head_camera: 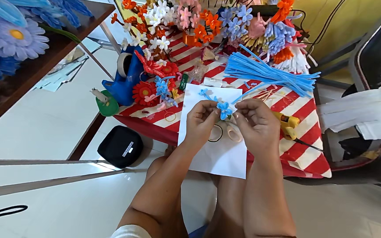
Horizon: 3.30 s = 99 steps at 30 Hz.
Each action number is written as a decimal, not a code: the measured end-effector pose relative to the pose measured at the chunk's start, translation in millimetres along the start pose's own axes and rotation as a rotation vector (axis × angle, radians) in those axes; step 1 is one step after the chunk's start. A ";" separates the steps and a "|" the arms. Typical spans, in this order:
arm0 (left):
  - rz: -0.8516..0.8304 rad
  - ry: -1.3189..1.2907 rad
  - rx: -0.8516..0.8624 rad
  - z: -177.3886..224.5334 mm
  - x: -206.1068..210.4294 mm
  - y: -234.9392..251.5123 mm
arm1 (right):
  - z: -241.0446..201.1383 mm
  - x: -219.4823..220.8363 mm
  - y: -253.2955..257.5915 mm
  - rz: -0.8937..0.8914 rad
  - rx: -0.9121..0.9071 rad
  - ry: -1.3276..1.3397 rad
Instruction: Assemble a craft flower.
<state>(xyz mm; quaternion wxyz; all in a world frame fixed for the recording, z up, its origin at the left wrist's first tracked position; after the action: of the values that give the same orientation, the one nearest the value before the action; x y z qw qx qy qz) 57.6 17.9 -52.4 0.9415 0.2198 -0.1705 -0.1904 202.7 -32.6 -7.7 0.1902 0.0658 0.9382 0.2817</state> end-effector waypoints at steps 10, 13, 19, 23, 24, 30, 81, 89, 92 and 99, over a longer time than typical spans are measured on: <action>-0.009 0.086 0.030 2.7 3.7 -0.3 | 2.4 3.2 1.3 -0.003 0.178 0.094; -0.032 0.079 0.081 1.5 2.6 -1.1 | 2.4 2.5 1.4 0.035 0.184 0.086; 0.059 0.292 0.320 2.1 -0.4 -4.0 | 2.1 2.2 2.0 0.150 0.141 0.177; 0.049 0.502 0.465 2.7 4.9 -7.0 | -1.2 7.3 1.7 0.148 0.146 0.188; 0.049 0.499 0.464 2.0 5.8 -6.8 | -1.6 9.2 1.3 0.142 0.142 0.177; 0.050 0.364 0.367 -0.6 3.2 -3.1 | -3.4 13.7 0.6 0.119 0.121 0.104; -0.003 0.241 0.342 -1.3 -6.6 0.3 | -0.3 9.5 -0.9 -0.031 -0.023 0.084; 0.090 0.576 0.545 16.3 4.3 -7.8 | -1.3 5.4 -0.2 -0.040 -0.032 0.103; 0.097 0.566 0.558 13.0 3.0 -8.3 | -1.1 5.4 -0.6 -0.045 -0.032 0.111; 0.003 0.439 0.506 -2.8 -4.5 -3.0 | -0.4 9.4 -1.0 -0.166 -0.053 0.066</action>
<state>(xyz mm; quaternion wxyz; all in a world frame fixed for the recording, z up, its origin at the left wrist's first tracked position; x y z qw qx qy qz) 53.9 18.4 -57.3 0.8715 0.4822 -0.0059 -0.0887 193.9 -31.4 -11.0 0.1833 -0.0266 0.9383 0.2919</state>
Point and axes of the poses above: each hand's wrist, its own y-axis towards the middle knuckle, its own x-axis out of the palm, z = x × y, the point moved 3 cm from there along y, towards the middle knuckle, and after that the axes turned 9 degrees about -z, right-handed, at the moved point
